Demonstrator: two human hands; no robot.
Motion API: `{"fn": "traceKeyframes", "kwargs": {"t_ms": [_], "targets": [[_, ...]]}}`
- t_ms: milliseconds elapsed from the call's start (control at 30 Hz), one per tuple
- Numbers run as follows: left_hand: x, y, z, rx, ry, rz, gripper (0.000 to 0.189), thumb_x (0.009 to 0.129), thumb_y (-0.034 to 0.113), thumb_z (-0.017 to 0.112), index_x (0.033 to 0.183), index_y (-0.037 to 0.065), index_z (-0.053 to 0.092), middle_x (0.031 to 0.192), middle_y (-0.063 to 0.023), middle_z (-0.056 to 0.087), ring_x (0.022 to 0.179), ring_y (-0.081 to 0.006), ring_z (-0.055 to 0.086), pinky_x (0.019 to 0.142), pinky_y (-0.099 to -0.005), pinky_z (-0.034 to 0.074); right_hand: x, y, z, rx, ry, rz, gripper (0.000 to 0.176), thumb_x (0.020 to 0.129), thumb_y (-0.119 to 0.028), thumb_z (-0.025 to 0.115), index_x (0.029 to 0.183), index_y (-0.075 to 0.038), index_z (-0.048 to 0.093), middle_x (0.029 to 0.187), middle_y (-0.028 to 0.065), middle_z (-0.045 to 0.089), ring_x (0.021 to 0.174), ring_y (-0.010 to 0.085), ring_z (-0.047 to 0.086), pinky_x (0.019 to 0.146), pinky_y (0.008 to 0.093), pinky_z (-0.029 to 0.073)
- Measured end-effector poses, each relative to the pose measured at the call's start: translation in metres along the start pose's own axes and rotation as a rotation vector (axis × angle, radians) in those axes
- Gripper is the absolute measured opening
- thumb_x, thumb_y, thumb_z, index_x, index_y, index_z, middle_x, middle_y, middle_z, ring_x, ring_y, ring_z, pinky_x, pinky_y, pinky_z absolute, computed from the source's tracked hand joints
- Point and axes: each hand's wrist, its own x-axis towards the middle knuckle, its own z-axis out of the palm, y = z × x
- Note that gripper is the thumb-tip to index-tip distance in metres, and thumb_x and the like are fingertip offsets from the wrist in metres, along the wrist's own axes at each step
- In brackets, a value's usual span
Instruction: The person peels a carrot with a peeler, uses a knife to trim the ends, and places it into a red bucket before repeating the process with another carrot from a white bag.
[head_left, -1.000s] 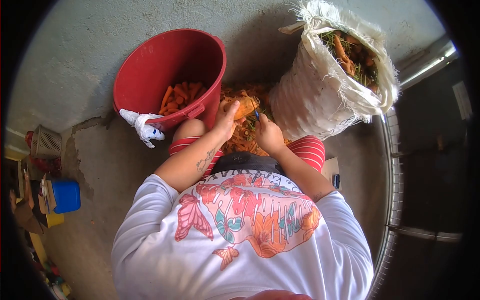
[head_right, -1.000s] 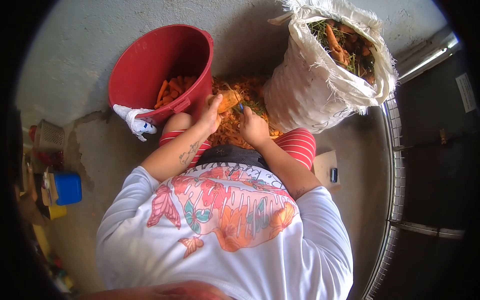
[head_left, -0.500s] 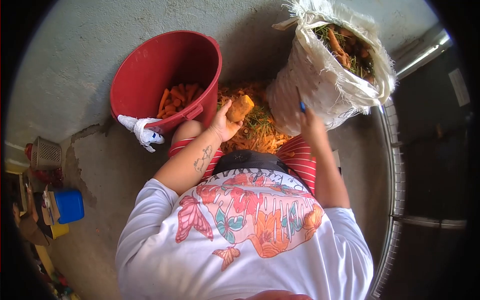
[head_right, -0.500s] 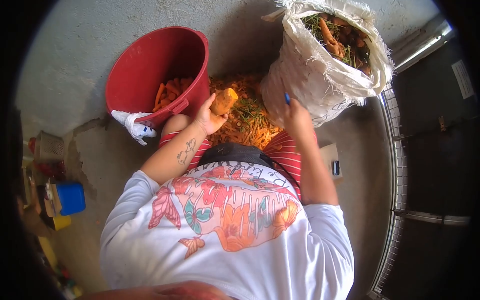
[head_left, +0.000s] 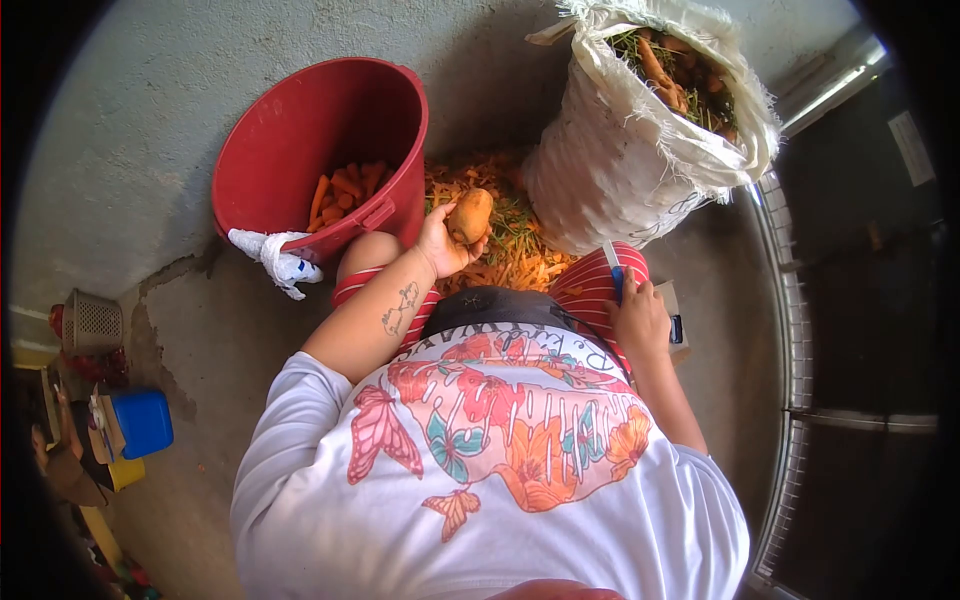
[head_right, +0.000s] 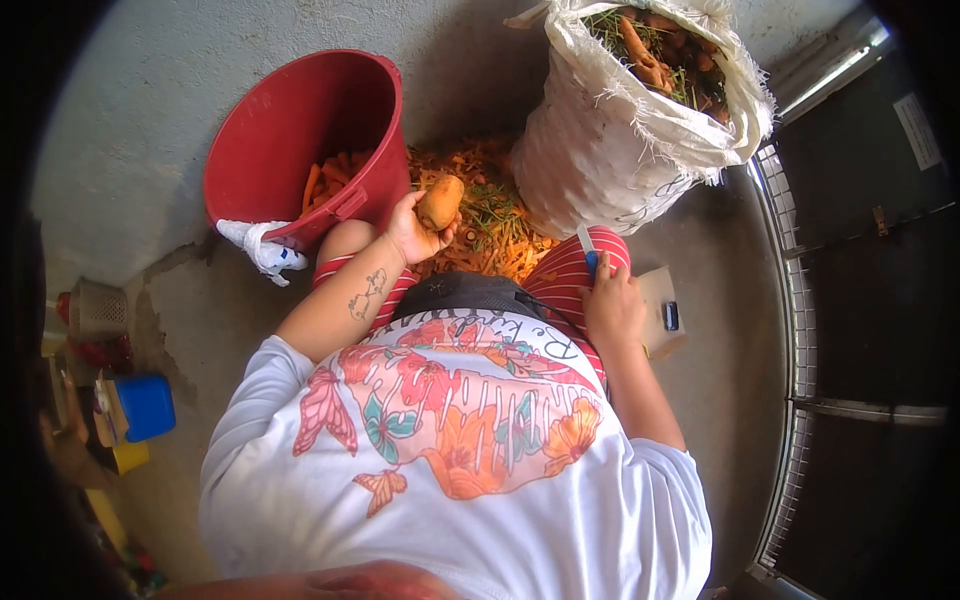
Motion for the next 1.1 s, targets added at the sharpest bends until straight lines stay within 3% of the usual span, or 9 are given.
{"fn": "traceKeyframes", "kwargs": {"t_ms": [267, 367, 467, 567, 667, 833, 867, 967, 1100], "targets": [[-0.007, 0.003, -0.003, 0.021, -0.046, -0.018, 0.053, 0.086, 0.054, 0.046, 0.108, 0.007, 0.056, 0.090, -0.0112, 0.059, 0.075, -0.0203, 0.055, 0.059, -0.0289, 0.047, 0.004, -0.006, -0.028, 0.060, 0.003, 0.033, 0.073, 0.076, -0.029, 0.072, 0.137, -0.007, 0.037, 0.115, 0.0135, 0.052, 0.098, 0.0319, 0.058, 0.077, 0.0379, 0.051], [-0.009, 0.002, -0.001, 0.037, -0.051, 0.008, 0.054, 0.084, 0.057, 0.051, 0.108, 0.009, 0.056, 0.089, -0.0099, 0.058, 0.074, -0.0200, 0.055, 0.058, -0.0289, 0.046, 0.009, 0.000, -0.032, 0.260, 0.257, -0.015, 0.064, 0.079, -0.018, 0.069, 0.134, -0.003, 0.040, 0.117, 0.0158, 0.054, 0.102, 0.0367, 0.057, 0.081, 0.0396, 0.050], [-0.008, -0.002, 0.003, 0.052, -0.050, 0.037, 0.054, 0.082, 0.057, 0.056, 0.108, 0.009, 0.055, 0.089, -0.0094, 0.058, 0.074, -0.0205, 0.055, 0.059, -0.0288, 0.045, 0.032, 0.014, -0.041, 0.372, 0.485, -0.339, 0.053, 0.082, -0.007, 0.062, 0.130, 0.000, 0.043, 0.116, 0.0197, 0.058, 0.105, 0.0381, 0.057, 0.085, 0.0377, 0.049], [-0.009, -0.008, 0.007, 0.090, -0.061, 0.034, 0.052, 0.081, 0.053, 0.058, 0.109, 0.009, 0.055, 0.092, -0.0103, 0.059, 0.077, -0.0212, 0.054, 0.063, -0.0295, 0.043, 0.054, -0.004, -0.069, 0.911, 0.354, -0.447, 0.041, 0.087, -0.003, 0.054, 0.127, 0.001, 0.046, 0.111, 0.0201, 0.062, 0.099, 0.0336, 0.061, 0.085, 0.0341, 0.048], [-0.021, -0.015, 0.017, 0.096, -0.050, 0.031, 0.049, 0.080, 0.049, 0.061, 0.109, 0.010, 0.054, 0.094, -0.0105, 0.059, 0.081, -0.0218, 0.054, 0.066, -0.0303, 0.042, 0.074, -0.048, -0.093, 1.173, 0.362, -0.619, 0.033, 0.094, -0.008, 0.047, 0.127, 0.000, 0.047, 0.109, 0.0164, 0.064, 0.093, 0.0262, 0.064, 0.077, 0.0298, 0.050], [-0.045, -0.025, 0.030, 0.033, -0.032, 0.002, 0.047, 0.080, 0.046, 0.063, 0.110, 0.011, 0.054, 0.094, -0.0090, 0.059, 0.084, -0.0219, 0.054, 0.065, -0.0309, 0.042, 0.102, -0.095, -0.062, 1.890, -0.553, -0.319, 0.031, 0.098, -0.024, 0.044, 0.121, -0.005, 0.052, 0.107, 0.0113, 0.065, 0.086, 0.0183, 0.065, 0.067, 0.0285, 0.053], [-0.051, -0.024, 0.035, -0.010, -0.024, -0.026, 0.047, 0.080, 0.046, 0.063, 0.110, 0.011, 0.054, 0.094, -0.0084, 0.059, 0.084, -0.0217, 0.054, 0.064, -0.0307, 0.042, 0.099, -0.106, -0.051, 2.025, -0.598, -0.230, 0.030, 0.098, -0.026, 0.045, 0.117, -0.005, 0.054, 0.099, 0.0097, 0.065, 0.080, 0.0183, 0.064, 0.064, 0.0311, 0.055], [-0.058, -0.029, 0.033, -0.080, 0.011, -0.088, 0.046, 0.081, 0.047, 0.062, 0.109, 0.012, 0.055, 0.093, -0.0066, 0.059, 0.083, -0.0207, 0.054, 0.062, -0.0297, 0.042, 0.096, -0.125, -0.021, 2.058, -0.656, -0.100, 0.023, 0.094, -0.020, 0.052, 0.111, -0.005, 0.056, 0.087, 0.0052, 0.061, 0.076, 0.0172, 0.063, 0.058, 0.0301, 0.056], [-0.051, -0.025, 0.019, 0.017, 0.011, -0.160, 0.044, 0.083, 0.050, 0.057, 0.106, 0.013, 0.056, 0.091, -0.0046, 0.059, 0.081, -0.0185, 0.054, 0.059, -0.0282, 0.041, 0.094, -0.133, -0.001, 2.015, -0.622, -0.057, 0.018, 0.091, -0.013, 0.058, 0.107, -0.004, 0.057, 0.089, 0.0067, 0.062, 0.077, 0.0171, 0.063, 0.061, 0.0310, 0.056]]}}
